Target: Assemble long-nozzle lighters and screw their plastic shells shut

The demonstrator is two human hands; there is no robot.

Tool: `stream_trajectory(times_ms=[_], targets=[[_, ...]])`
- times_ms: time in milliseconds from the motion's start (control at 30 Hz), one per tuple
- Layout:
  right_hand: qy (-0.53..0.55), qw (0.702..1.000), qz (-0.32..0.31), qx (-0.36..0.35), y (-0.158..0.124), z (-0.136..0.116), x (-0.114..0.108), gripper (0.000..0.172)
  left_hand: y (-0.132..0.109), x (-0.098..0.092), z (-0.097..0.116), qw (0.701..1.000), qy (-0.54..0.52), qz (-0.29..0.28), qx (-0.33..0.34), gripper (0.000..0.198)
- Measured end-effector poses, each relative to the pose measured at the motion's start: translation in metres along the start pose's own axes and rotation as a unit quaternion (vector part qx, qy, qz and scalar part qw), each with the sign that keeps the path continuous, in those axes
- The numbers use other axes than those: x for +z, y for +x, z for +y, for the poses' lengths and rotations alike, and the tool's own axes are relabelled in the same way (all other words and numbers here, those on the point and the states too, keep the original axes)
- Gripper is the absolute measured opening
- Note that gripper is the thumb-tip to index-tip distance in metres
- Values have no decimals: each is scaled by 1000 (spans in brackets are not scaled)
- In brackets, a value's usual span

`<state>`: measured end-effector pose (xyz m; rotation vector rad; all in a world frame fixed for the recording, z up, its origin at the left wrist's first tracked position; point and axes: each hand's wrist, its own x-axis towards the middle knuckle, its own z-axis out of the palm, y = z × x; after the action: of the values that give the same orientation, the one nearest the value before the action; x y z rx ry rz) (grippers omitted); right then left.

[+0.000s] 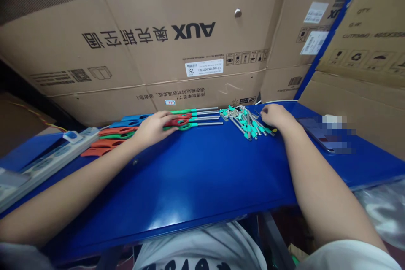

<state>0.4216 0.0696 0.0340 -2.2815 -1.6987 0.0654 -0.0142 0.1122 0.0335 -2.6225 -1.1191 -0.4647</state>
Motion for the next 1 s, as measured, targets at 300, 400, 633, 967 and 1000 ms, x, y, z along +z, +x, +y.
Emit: stream_trajectory(times_ms=[300, 400, 633, 967, 1000], targets=[[78, 980, 184, 15, -26, -36, -18, 40, -27, -65, -78, 957, 62, -160, -236, 24], [121, 975, 170, -80, -31, -57, -6, 33, -43, -68, -96, 948, 65, -190, -245, 28], [33, 909, 77, -408, -60, -120, 46, 36, -60, -58, -107, 940, 74, -204, -263, 14], [69, 905, -34, -418, -72, -137, 74, 49, -59, -67, -87, 943, 122, -166, -260, 19], [72, 907, -37, -414, -71, -136, 75, 49, -57, -70, -79, 946, 125, -158, -253, 22]])
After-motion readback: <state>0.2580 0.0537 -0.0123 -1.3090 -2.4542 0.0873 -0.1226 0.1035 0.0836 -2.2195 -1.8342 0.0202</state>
